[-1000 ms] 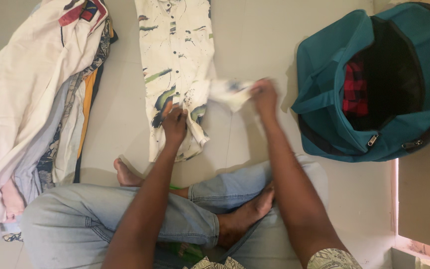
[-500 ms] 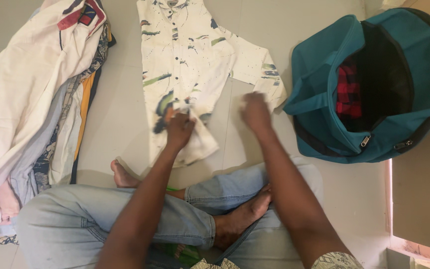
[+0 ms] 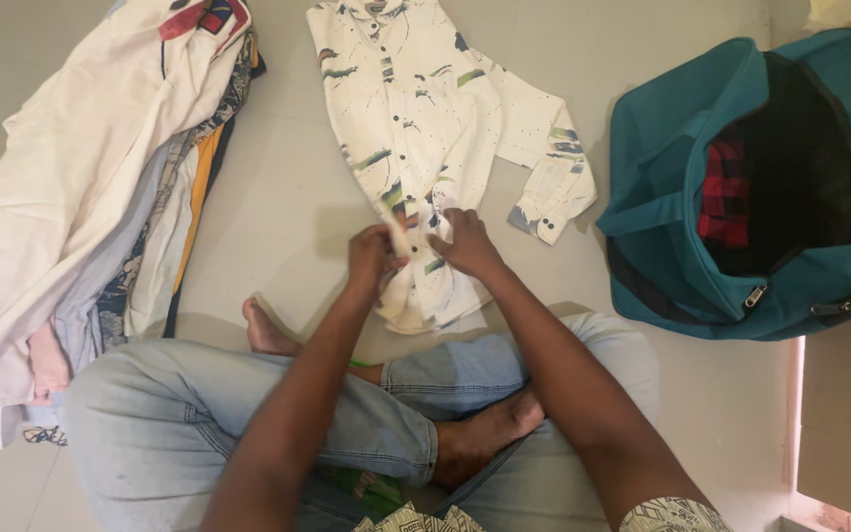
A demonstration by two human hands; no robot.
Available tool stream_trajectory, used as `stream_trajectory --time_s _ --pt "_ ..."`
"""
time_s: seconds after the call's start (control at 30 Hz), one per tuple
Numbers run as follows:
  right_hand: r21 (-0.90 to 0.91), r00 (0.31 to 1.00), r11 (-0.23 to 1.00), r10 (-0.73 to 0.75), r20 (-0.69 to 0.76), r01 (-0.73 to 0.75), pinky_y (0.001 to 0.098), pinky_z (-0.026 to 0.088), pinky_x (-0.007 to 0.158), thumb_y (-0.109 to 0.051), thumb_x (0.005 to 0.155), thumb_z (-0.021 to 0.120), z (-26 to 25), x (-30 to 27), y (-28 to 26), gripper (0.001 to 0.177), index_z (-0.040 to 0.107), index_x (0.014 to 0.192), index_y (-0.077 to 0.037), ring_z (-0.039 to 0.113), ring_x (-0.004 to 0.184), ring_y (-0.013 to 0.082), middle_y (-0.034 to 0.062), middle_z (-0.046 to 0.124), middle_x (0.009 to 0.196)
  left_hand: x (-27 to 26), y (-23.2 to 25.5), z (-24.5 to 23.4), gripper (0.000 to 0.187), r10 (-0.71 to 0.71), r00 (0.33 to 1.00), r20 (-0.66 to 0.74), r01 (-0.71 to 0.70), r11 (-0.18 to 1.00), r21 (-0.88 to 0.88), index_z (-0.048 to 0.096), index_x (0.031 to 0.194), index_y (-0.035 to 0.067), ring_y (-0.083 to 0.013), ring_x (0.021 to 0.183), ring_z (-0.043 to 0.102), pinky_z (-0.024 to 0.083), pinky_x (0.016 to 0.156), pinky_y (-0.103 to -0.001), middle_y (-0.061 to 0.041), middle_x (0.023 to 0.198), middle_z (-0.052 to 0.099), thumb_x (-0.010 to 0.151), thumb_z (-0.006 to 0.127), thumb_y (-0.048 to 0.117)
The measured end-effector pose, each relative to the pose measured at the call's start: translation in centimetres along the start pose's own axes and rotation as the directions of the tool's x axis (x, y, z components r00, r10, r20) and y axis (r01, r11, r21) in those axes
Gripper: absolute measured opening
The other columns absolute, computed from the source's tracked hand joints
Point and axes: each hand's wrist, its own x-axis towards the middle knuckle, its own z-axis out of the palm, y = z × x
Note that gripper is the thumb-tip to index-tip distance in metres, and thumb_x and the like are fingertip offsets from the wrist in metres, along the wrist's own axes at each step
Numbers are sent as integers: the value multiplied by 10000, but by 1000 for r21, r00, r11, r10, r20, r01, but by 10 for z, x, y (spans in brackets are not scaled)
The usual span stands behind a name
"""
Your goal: The person sits on the floor and buttons up a white shirt, smoothing the fabric with their hands. They then retrieve a second white shirt with a bird pattern from a teal bag, lay it out, and button it up as well.
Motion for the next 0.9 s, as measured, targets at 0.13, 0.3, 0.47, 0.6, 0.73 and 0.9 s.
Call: stream_trajectory --time_s 0.13,0.3,0.47,0.6,0.73,0.9 --pt "-115 998 992 -49 27 52 522 465 940 -309 763 846 -3 -13 -21 798 430 1390 -44 458 1214 454 227 442 1319 -13 6 3 358 10 947 321 -7 1000 -9 681 1229 17 -165 936 647 598 733 -314 -70 1041 673 898 546 37" --pt "-26 995 997 -69 -73 68 465 511 937 -114 744 789 2 -4 -9 544 569 1236 -44 549 1166 392 208 548 1230 -5 -12 9 343 93 980 178 -100 994 31 496 1188 -7 -168 779 658 514 544 -311 -99 980 636 905 678 60" --pt "437 989 890 145 -9 -127 382 536 823 -75 801 774 5 16 22 289 659 1055 1 670 930 280 154 680 1022 2 -8 11 283 -184 952 243 223 965 -142 557 1265 74 -113 599 606 384 478 -240 -39 880 690 996 512 149" --pt "784 958 556 220 183 -277 336 574 756 7 840 685 1 17 25 289 643 1124 38 685 843 207 129 699 974 7 -16 6 465 -173 877 448 175 984 38 600 1364 72 -75 588 542 313 432 -226 -15 859 665 905 527 68" --pt "845 922 376 221 318 -381 343 608 737 32 830 627 -10 16 12 412 610 1241 14 716 834 213 138 707 995 13 -26 8 506 -52 872 487 102 992 -77 537 1431 -13 -168 959 655 529 749 -273 -98 1162 679 929 580 36" --pt "847 915 356 235 328 -395 348 621 742 35 862 604 -14 15 3 407 592 1268 14 714 843 214 145 706 1014 -20 1 29 593 -34 878 477 71 996 -59 388 1498 77 -244 1215 617 547 989 -382 -150 1384 582 942 595 91"
